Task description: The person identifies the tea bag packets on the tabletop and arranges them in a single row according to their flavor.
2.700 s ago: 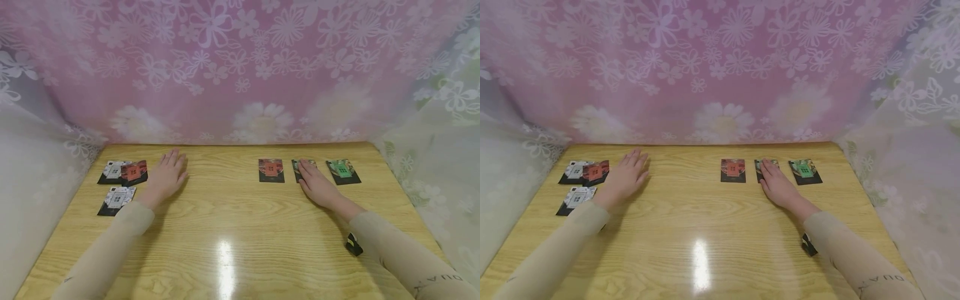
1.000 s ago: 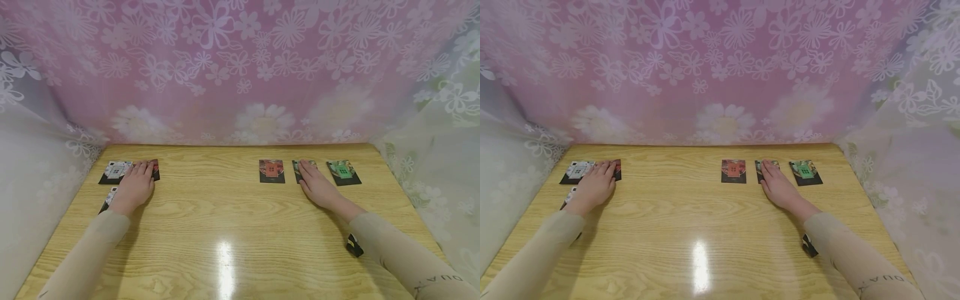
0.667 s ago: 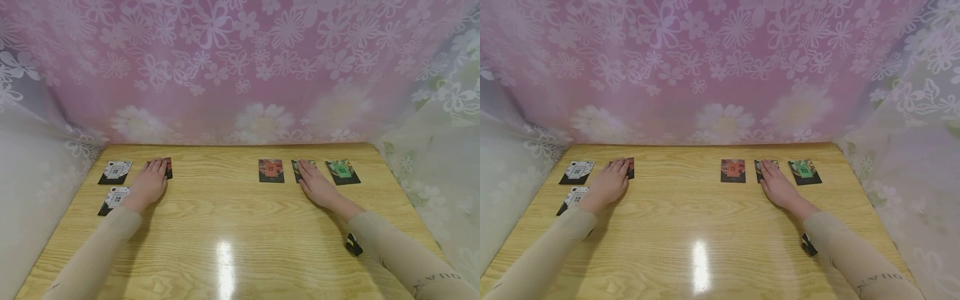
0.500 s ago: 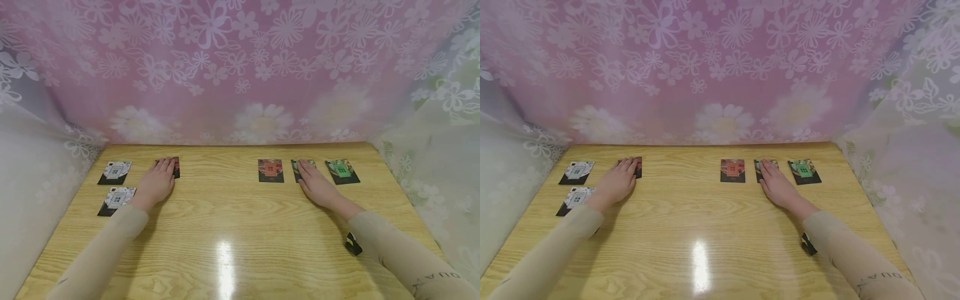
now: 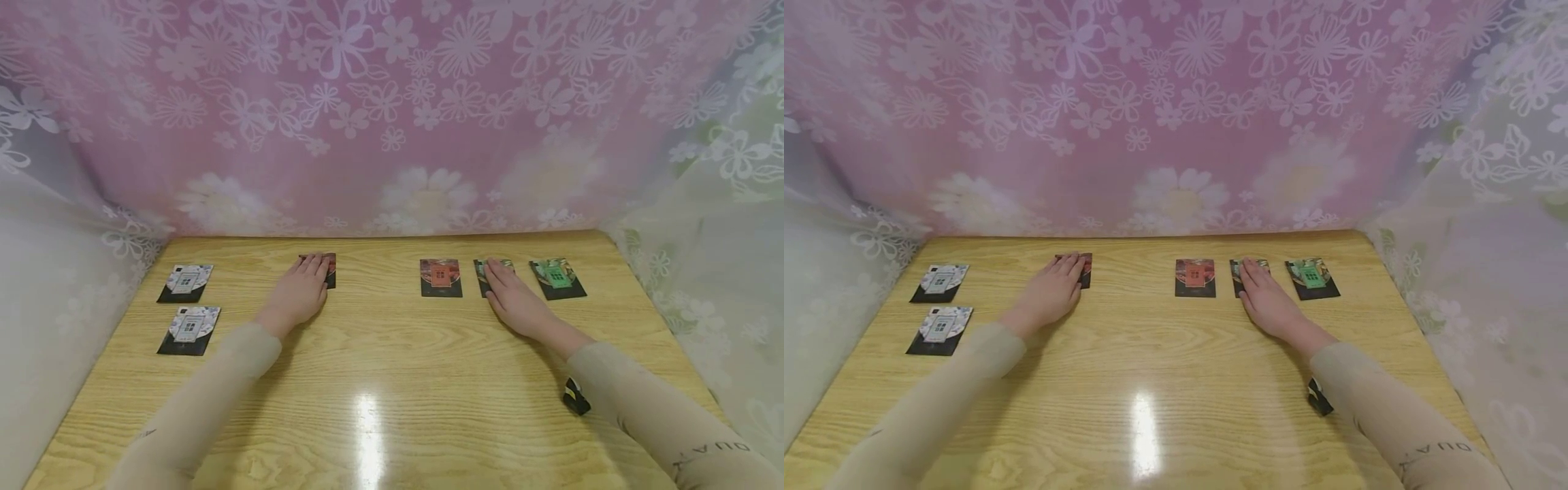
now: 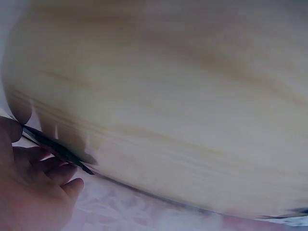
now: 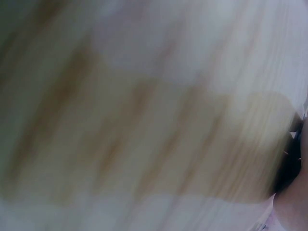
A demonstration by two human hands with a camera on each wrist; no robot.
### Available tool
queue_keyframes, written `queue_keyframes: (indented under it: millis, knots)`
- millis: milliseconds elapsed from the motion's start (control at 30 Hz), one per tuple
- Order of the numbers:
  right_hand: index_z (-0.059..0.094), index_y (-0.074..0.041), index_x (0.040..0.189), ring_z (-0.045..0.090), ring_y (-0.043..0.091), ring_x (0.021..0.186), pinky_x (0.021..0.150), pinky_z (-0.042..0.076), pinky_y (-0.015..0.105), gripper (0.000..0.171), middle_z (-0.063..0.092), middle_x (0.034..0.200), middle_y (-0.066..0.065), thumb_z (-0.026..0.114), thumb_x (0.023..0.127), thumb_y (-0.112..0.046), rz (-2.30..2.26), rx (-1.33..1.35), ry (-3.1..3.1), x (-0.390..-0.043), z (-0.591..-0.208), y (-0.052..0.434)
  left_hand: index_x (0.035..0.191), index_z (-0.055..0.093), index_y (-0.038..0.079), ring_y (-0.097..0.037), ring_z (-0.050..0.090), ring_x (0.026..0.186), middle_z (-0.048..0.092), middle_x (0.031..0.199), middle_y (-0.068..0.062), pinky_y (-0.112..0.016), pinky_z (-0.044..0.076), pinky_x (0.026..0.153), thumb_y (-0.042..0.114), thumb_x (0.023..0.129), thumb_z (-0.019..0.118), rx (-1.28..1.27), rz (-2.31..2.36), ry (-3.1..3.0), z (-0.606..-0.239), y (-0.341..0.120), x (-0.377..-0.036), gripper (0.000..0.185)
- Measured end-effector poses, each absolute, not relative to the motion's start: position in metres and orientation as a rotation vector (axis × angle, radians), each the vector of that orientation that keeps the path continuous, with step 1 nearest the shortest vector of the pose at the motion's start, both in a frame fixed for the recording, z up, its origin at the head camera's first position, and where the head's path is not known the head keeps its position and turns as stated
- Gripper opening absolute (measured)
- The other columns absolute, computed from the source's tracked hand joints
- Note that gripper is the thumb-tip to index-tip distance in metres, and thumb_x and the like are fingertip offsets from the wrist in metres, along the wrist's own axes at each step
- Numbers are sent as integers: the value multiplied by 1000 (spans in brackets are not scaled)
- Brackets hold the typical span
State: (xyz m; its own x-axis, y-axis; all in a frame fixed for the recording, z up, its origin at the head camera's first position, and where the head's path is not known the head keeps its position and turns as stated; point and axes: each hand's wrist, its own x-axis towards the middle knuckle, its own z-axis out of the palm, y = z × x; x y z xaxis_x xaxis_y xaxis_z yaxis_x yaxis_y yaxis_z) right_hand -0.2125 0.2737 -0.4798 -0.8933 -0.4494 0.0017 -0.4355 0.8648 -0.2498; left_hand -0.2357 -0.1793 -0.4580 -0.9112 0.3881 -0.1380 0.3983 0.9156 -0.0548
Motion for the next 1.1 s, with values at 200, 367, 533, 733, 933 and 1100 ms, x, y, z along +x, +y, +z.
queue_keyframes:
  millis: [200, 367, 533, 733, 933, 1100]
  knots:
    - [25, 14, 162, 21, 49, 161, 131, 22, 65, 60, 20, 172, 33, 44, 114, -17, -380, -722, 2990, -213, -481, 273, 167, 26, -3, -37, 25, 164, 27, 174, -23, -50, 21, 136, 30, 115, 39, 667, -144, 2917, -460, -151, -241, 63]
    - [28, 16, 161, 24, 50, 160, 131, 22, 65, 60, 24, 170, 36, 47, 113, -16, -420, -765, 3016, -213, -484, 275, 167, 25, -2, -36, 24, 164, 26, 175, -22, -49, 20, 137, 32, 115, 38, 731, -185, 2903, -462, -129, -244, 63]
    - [27, 15, 161, 23, 50, 160, 131, 22, 65, 61, 23, 170, 36, 46, 113, -17, -414, -768, 3012, -213, -484, 276, 167, 25, -2, -35, 25, 164, 26, 175, -22, -47, 20, 137, 32, 115, 37, 793, -210, 2892, -464, -107, -244, 63]
    - [23, 14, 163, 19, 48, 162, 132, 20, 64, 61, 18, 173, 33, 43, 114, -17, -376, -724, 2983, -214, -482, 275, 168, 26, 1, -32, 26, 164, 27, 175, -19, -45, 21, 137, 35, 115, 37, 815, -244, 2891, -464, -87, -241, 64]
    - [22, 14, 163, 17, 48, 162, 133, 19, 64, 61, 16, 174, 32, 43, 115, -17, -375, -714, 2972, -213, -481, 275, 168, 25, 2, -31, 26, 165, 27, 175, -18, -44, 20, 137, 38, 115, 37, 823, -294, 2894, -464, -73, -237, 65]
    - [23, 14, 163, 18, 49, 162, 132, 20, 65, 61, 17, 173, 33, 43, 115, -18, -386, -723, 2970, -214, -482, 275, 168, 25, 2, -31, 25, 165, 26, 176, -17, -44, 19, 137, 38, 116, 36, 794, -308, 2892, -462, -63, -233, 65]
